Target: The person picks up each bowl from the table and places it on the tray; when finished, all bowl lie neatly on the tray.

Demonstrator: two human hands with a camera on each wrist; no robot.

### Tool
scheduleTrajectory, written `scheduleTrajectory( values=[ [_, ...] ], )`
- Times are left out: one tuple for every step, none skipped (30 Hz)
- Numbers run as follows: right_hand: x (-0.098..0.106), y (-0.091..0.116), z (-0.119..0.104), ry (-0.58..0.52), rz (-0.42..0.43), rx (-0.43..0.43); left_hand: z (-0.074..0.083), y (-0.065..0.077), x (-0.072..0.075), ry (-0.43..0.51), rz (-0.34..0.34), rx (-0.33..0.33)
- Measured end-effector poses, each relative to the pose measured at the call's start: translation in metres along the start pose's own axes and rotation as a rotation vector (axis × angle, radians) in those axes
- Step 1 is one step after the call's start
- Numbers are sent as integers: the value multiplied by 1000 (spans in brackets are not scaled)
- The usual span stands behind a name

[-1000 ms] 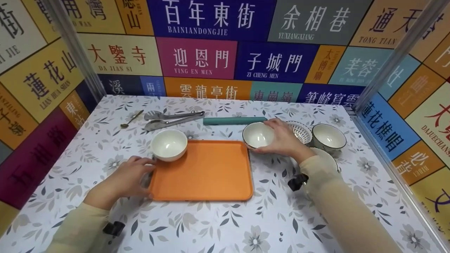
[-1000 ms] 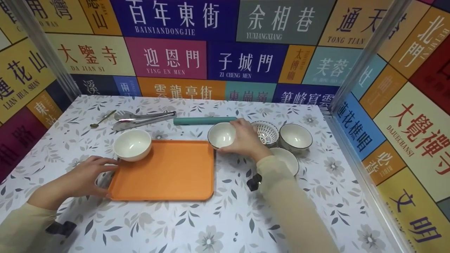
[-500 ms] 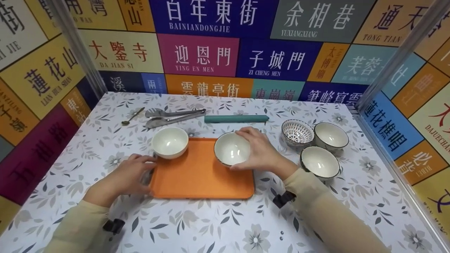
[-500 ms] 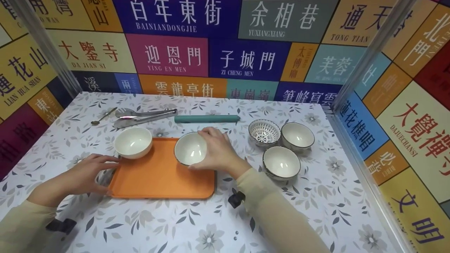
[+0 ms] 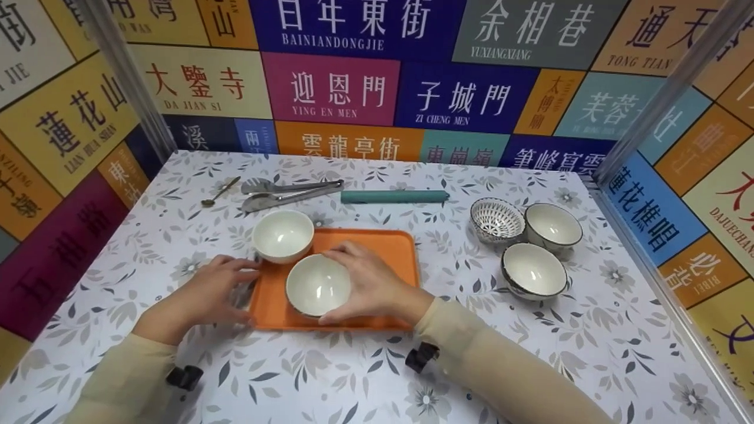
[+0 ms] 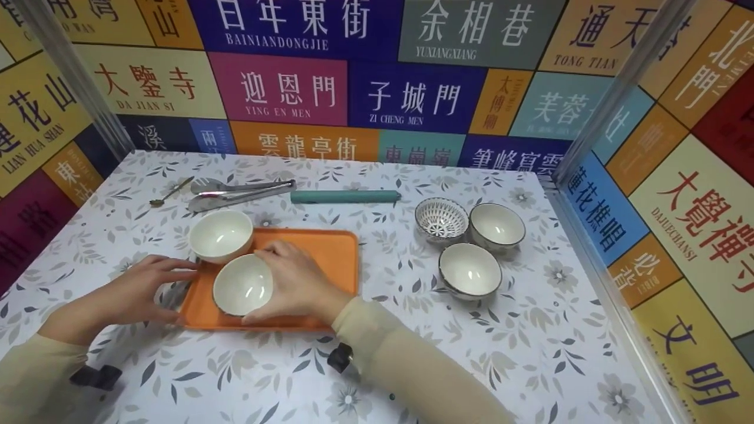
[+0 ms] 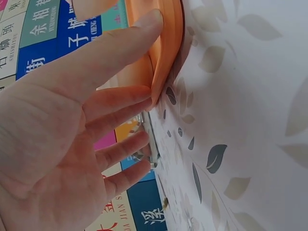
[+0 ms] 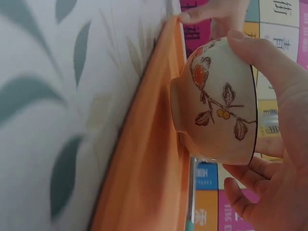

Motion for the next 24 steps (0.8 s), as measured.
scheduleTrajectory(
  values=[
    [-4,-3,-4,5,-4,11,0,1,0,3,2,-5],
    [-7,-6,-8,12,-7,22,0,1,1,7,4,-10],
    [-11,-8,-12,18,-8,33,1,2,1,9,8,-15],
    [-14,-11,-15,26,-8,43,1,3,2,12,10,-18],
    [-16,-14,-19,27,-8,52,2,3,3,13,13,-21],
    [-19,-16,-22,30,-6,58,2,3,3,13,18,-27],
    [-21,-18,-24,32,-5,60,2,3,3,14,21,-30],
    [-23,-20,-25,35,-4,62,2,3,3,14,24,-34],
    [-25,-21,-26,34,-4,61,1,2,3,14,29,-39],
    [-26,-23,-27,36,-4,57,1,1,2,15,33,-44],
    [-28,-24,-28,32,-5,51,0,1,2,16,39,-51],
    [-29,-25,-29,33,-4,48,0,0,1,18,44,-57],
    [-31,-26,-29,28,-4,44,-1,0,0,21,47,-59],
    [-32,-28,-30,29,-5,43,-2,0,0,19,52,-63],
    [-33,-29,-30,28,-5,41,-3,0,0,21,55,-63],
    [-34,-31,-31,27,-6,41,-4,1,-1,25,56,-61],
    [-35,-32,-32,22,-8,39,-5,1,-1,28,56,-60],
    [-36,-33,-33,20,-12,37,-5,1,-1,31,54,-59],
    [-37,-34,-33,16,-17,35,-6,2,-1,33,55,-60],
    [-38,-34,-34,18,-21,34,-7,2,-1,35,57,-64],
    [-38,-33,-34,16,-27,35,-7,2,-1,39,60,-69],
    [-38,-32,-34,14,-32,38,-8,2,-2,40,65,-77],
    [-38,-31,-35,13,-40,43,-8,3,-2,41,71,-86],
    [-38,-30,-35,13,-49,52,-9,4,-3,43,76,-92]
  ],
)
Point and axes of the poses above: each hand's wrist, its own y-axis away from the middle knuckle, its own x-axis out of the back of the hand, z = x × y, the point moved 5 cm from there along -y, towards the middle knuckle, and after that the axes turned 7 degrees about -z, right-handed, at the moved point
